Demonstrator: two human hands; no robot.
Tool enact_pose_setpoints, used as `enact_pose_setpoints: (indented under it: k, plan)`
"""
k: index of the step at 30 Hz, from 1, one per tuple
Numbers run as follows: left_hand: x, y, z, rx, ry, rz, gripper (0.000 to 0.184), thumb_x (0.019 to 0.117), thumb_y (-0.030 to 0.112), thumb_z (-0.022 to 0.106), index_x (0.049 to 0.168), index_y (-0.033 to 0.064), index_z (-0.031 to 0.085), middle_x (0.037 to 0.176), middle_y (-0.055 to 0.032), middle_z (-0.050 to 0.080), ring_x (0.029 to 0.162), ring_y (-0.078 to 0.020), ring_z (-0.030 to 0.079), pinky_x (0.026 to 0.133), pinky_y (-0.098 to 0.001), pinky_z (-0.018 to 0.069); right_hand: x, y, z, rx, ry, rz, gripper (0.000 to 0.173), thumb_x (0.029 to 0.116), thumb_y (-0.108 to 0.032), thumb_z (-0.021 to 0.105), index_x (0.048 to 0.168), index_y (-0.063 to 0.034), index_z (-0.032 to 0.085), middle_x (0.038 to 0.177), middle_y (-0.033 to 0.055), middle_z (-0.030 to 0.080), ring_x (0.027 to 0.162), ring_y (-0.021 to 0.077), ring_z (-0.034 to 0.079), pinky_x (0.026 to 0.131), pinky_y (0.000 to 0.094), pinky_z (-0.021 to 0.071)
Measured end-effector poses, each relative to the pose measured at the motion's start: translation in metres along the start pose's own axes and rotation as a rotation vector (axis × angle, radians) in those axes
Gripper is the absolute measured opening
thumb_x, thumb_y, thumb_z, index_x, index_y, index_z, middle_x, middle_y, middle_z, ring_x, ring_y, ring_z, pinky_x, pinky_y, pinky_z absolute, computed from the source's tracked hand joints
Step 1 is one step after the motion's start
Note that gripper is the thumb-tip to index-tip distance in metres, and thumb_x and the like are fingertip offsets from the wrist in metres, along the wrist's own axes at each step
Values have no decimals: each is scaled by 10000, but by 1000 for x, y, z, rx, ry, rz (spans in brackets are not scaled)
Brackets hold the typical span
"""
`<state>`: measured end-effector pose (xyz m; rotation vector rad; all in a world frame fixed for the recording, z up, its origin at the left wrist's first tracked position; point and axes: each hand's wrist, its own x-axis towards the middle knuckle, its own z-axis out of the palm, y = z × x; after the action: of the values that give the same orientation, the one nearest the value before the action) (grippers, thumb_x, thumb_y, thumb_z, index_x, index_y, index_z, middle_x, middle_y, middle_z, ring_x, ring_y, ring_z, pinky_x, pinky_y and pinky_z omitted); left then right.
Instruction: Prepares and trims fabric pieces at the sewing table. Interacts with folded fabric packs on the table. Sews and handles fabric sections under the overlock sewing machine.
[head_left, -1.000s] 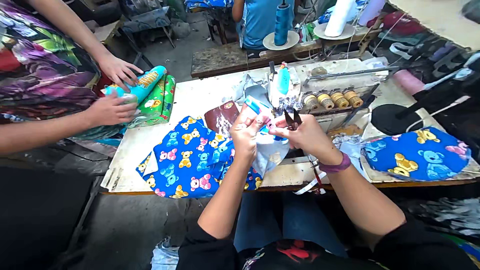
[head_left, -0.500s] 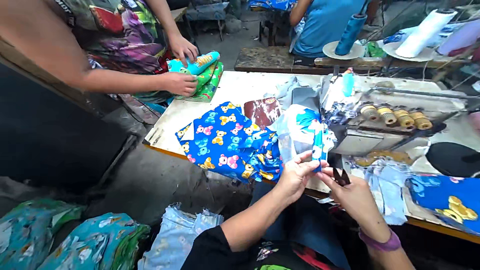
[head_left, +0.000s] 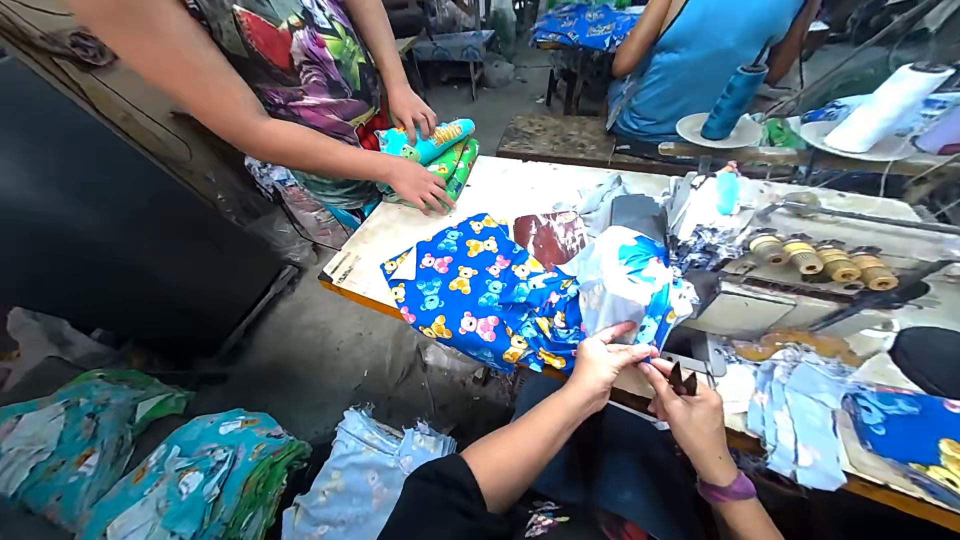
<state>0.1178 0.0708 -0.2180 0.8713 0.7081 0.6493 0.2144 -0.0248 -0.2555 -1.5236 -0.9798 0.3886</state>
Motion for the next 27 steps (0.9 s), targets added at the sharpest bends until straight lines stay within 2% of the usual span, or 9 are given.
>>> enact_pose_setpoints:
  k: [8, 14, 18, 23, 27]
  plan:
    - [3, -3, 0, 31, -14, -3, 521, 924, -49, 687, 1408, -89, 499, 984, -124, 745, 812, -87, 702, 831, -268, 569, 1, 12, -4, 49, 0, -24, 246, 934, -169, 685, 991, 69, 703, 670, -65, 649, 465, -111, 496, 448, 91, 443]
    - [4, -5, -1, 14, -30, -3, 518, 934, -47, 675, 1415, -86, 486, 982, -120, 744, 827, -96, 710, 845, -281, 575, 3, 9, -4, -4, -10, 61, 270, 862, -132, 768, 1022, 75, 702, 757, 27, 691, 465, -53, 502, 440, 138, 444]
    - [3, -7, 1, -17, -33, 7, 483, 943, -66, 649, 1401, -87, 495, 987, -117, 742, 836, -106, 713, 833, -279, 579, 2, 8, -4, -9, -1, 32, 220, 858, -124, 771, 970, 55, 707, 733, 12, 671, 468, -55, 502, 451, 129, 448]
    - [6, -9, -2, 36, -55, 22, 482, 943, -53, 655, 1397, -87, 497, 1008, -114, 724, 845, -96, 690, 843, -285, 566, 3, 3, -4, -35, -3, 53, 267, 855, -107, 780, 1017, 83, 688, 718, 52, 649, 467, -9, 505, 457, 176, 460]
    - [6, -8, -2, 38, -86, 16, 504, 949, -66, 641, 1421, -86, 466, 1014, -113, 723, 857, -99, 696, 851, -282, 567, 3, 3, -4, -26, 10, 54, 226, 870, -99, 767, 1005, 70, 702, 714, 37, 662, 454, -27, 500, 443, 155, 452]
